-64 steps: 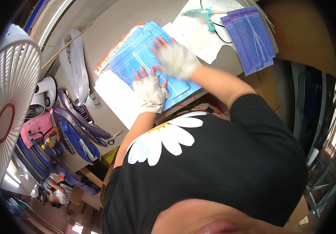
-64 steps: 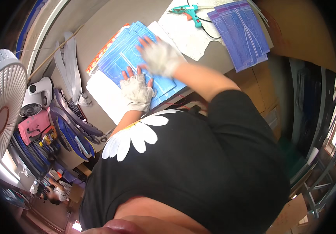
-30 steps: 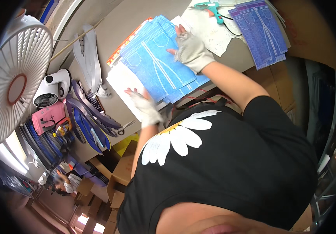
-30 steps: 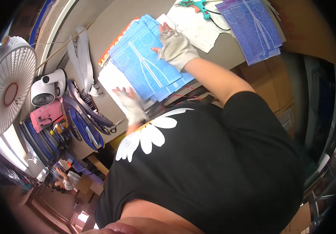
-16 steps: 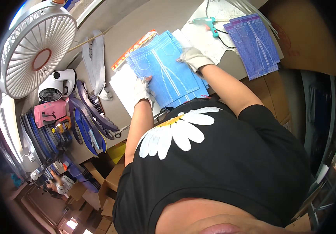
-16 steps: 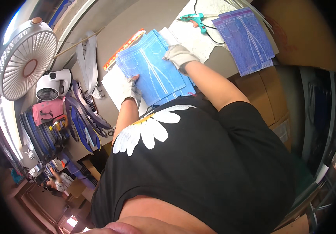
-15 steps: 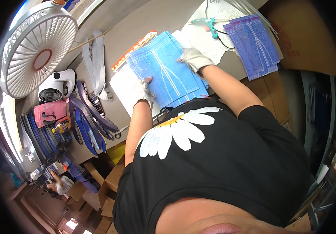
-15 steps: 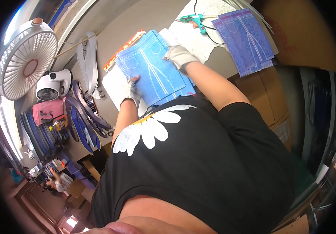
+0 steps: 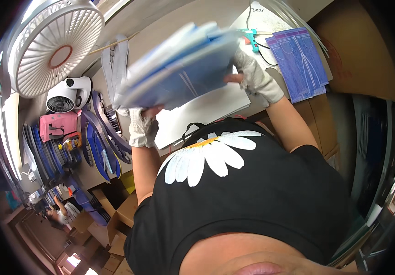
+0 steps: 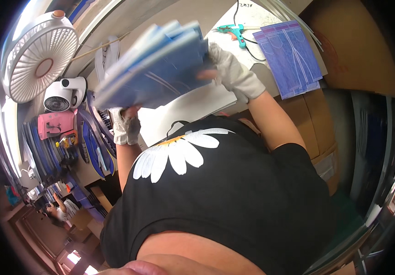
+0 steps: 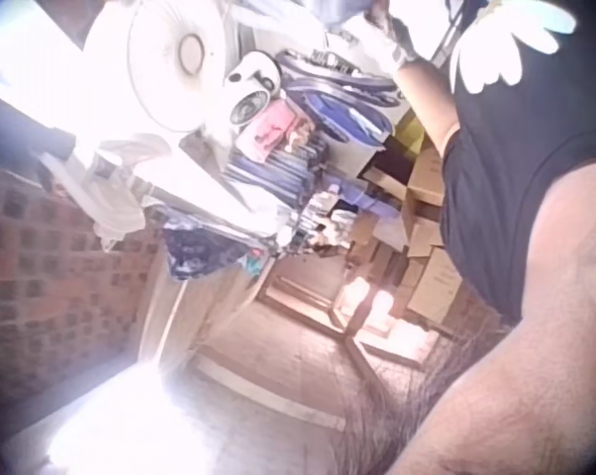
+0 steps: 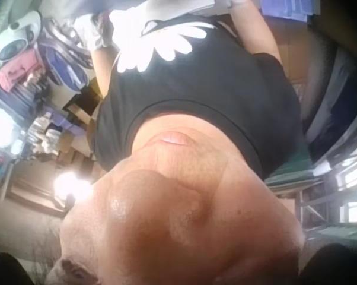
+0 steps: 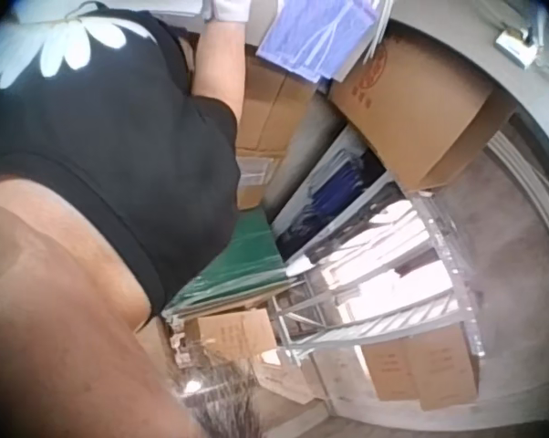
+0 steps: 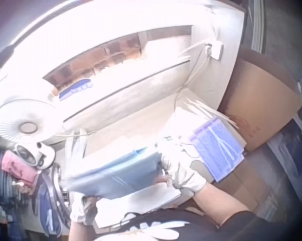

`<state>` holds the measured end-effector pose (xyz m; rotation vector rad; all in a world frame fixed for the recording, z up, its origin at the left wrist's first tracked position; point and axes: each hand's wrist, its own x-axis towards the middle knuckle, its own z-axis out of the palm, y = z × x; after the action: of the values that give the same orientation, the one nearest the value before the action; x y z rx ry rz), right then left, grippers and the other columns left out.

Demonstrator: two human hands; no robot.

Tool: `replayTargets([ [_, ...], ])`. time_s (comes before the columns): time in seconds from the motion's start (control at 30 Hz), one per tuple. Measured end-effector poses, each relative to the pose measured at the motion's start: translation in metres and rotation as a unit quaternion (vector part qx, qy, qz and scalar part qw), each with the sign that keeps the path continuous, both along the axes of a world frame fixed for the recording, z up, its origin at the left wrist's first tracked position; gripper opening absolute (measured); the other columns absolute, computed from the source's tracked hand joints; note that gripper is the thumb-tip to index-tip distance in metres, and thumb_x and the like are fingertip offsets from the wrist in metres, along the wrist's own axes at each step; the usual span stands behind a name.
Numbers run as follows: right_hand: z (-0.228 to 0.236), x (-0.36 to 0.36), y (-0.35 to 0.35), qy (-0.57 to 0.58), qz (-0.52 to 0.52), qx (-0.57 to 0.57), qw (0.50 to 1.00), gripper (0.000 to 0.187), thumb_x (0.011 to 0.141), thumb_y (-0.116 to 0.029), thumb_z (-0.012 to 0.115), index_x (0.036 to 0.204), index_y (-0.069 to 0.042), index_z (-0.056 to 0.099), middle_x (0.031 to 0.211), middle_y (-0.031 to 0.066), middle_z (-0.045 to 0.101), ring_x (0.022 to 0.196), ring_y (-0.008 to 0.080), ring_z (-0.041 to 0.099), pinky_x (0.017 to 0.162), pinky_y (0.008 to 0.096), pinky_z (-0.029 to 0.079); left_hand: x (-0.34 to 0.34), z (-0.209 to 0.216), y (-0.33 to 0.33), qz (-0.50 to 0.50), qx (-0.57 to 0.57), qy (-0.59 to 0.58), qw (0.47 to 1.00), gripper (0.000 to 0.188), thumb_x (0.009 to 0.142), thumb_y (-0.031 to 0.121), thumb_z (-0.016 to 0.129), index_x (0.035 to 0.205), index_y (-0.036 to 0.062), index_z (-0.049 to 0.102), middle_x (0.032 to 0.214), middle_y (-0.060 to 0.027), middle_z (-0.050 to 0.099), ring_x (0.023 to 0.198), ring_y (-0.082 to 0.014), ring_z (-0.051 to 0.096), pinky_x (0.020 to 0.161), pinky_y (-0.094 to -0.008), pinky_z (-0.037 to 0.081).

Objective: The person puts on gloves and assembles booklets by inserting blue plastic sheets into white covers. They smooth the sheets into place, stack the finished units, and place them into a cardboard box.

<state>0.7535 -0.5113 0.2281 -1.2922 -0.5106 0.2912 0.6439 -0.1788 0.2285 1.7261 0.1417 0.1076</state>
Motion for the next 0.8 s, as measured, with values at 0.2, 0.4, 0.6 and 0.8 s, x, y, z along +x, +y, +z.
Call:
replayTargets([
  [0.2, -0.056, -0.010, -0.012, -0.008, 0.024, -0.192, 0.981, 0.089, 0.068, -0.015, 0.082, 0.140, 0.002, 0.034, 0.127, 0.0215, 0.052, 0.115, 0.0314, 0.053, 0.101, 0.0325, 0.040, -0.036, -0.012, -0.003, -0.096, 0.283, 0.009, 0.954, 0.066, 0.064, 0.020, 0.083, 0.124, 0.0065, 0.057, 0.117, -0.0115, 0.062, 0.109, -0.0291, 0.057, 0.095, -0.0381, 0.045],
  [0.4, -0.065, 0.001, 0.013, 0.215, -0.007, -0.053, 0.975, 0.058, 0.080, 0.003, 0.059, 0.136, -0.004, 0.044, 0.124, 0.0088, 0.057, 0.104, 0.0148, 0.056, 0.090, 0.0276, 0.048, -0.009, -0.014, -0.026, -0.031, 0.358, -0.070, 0.930, 0.072, 0.063, 0.029, 0.085, 0.126, 0.0079, 0.055, 0.119, -0.0114, 0.061, 0.111, -0.0297, 0.056, 0.097, -0.0386, 0.043],
  [0.6, -0.059, -0.005, 0.026, 0.101, -0.099, -0.088, 0.986, 0.028, 0.091, -0.001, 0.049, 0.117, -0.004, 0.058, 0.110, 0.0043, 0.061, 0.089, 0.0121, 0.057, 0.071, 0.0243, 0.050, -0.007, 0.008, -0.042, 0.004, 0.334, -0.081, 0.939, 0.077, 0.063, 0.031, 0.085, 0.129, 0.0084, 0.052, 0.122, -0.0104, 0.060, 0.115, -0.0270, 0.053, 0.102, -0.0380, 0.040],
  [0.8, -0.068, -0.003, 0.030, 0.237, -0.138, -0.037, 0.961, 0.024, 0.091, -0.013, 0.051, 0.113, -0.004, 0.058, 0.097, 0.0049, 0.059, 0.061, 0.0111, 0.048, 0.050, 0.0234, 0.042, -0.003, -0.014, -0.036, 0.103, -0.037, -0.064, 0.992, 0.067, 0.072, 0.008, 0.075, 0.132, 0.0073, 0.047, 0.115, -0.0081, 0.058, 0.108, -0.0216, 0.055, 0.093, -0.0338, 0.044],
])
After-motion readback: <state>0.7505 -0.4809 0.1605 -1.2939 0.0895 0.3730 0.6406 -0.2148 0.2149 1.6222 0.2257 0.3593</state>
